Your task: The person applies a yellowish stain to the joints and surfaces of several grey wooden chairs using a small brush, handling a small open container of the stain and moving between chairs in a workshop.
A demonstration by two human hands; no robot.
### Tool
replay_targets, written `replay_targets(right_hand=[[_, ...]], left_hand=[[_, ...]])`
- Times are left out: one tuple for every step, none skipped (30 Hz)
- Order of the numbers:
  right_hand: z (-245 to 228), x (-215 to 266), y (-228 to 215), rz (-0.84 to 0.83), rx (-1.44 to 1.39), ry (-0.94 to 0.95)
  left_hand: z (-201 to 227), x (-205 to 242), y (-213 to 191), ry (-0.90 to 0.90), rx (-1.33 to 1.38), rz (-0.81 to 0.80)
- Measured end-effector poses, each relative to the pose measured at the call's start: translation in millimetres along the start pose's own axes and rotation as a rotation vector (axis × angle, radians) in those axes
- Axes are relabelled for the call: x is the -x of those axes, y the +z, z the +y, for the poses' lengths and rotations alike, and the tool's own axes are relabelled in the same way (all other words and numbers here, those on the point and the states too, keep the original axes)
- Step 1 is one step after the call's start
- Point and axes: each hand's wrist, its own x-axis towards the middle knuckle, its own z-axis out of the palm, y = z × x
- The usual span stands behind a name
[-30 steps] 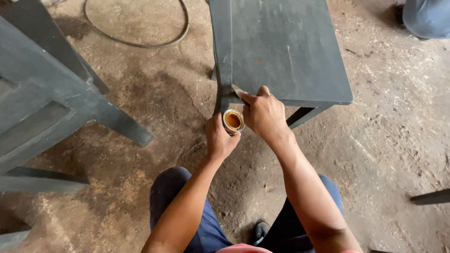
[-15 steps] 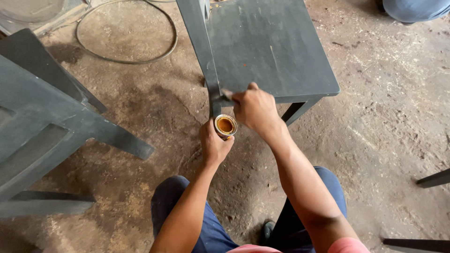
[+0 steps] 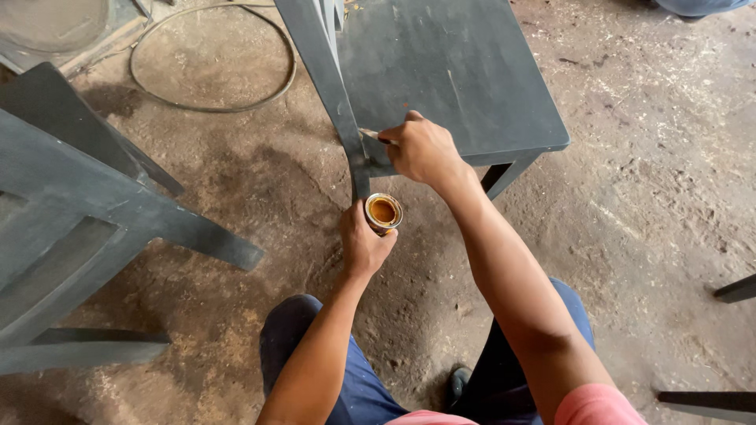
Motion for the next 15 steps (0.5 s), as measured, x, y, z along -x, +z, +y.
replay_targets(right_hand=[[-0.5,-1.9,2.5,0.004,-0.003,-0.046],[1.6,-0.8,1.4,0.005,-0.005,-0.045],[4.6,2.3,-2.3,-0.005,-0.023,-0.093],[5.2,4.7,-6.3,-0.019,-0.038,-0.143],[5.4,3.7,-12.2,-0.022,-0.038,-0.144],[6.9,3.0,-20.4,-0.098,-0.036,-0.053],[6.4,3.8,-26.7,-0.174,-0.033,0.039],[3.4,7.6,-29.6,-0.176,-0.039,0.043],[1.0,12.7,-31.1,-0.121,0.028,-0.011],[0.6,18.8,-31.6,-0.07,0.098,-0.065],[3.4,31.3,-31.8,-0.077,0.096,-0.06],[8.6,53.5,-31.3,-0.068,-0.012,-0.105],[13.7,76.3,-28.8,-0.058,-0.12,-0.149],[16.3,94.5,-21.4,-0.005,-0.138,-0.214],[19.3,111.0,-11.8,0.049,-0.157,-0.279]], left_hand=[[1.2,0.2,-0.3,0.001,-0.001,-0.003],[2.3,0.5,-0.9,0.02,-0.001,0.004],[2.5,0.4,-2.1,0.038,-0.001,0.011],[2.9,0.8,-2.3,0.035,-0.001,0.011],[2.8,0.7,-2.4,0.033,0.008,0.011],[2.1,2.6,-3.2,0.031,0.015,0.005],[1.9,3.2,-2.1,0.027,0.013,0.0],[1.7,1.9,-0.6,0.012,0.021,-0.002],[0.9,0.5,0.4,-0.003,0.03,-0.004],[-0.5,0.6,1.5,-0.009,0.03,-0.01],[-2.6,0.8,2.4,-0.004,0.019,-0.003],[-4.5,3.7,3.1,-0.005,0.006,0.004],[-6.3,5.3,5.3,-0.015,0.004,-0.003],[-9.2,4.4,6.6,0.006,-0.009,-0.006],[-11.9,4.6,7.7,0.027,-0.022,-0.009]])
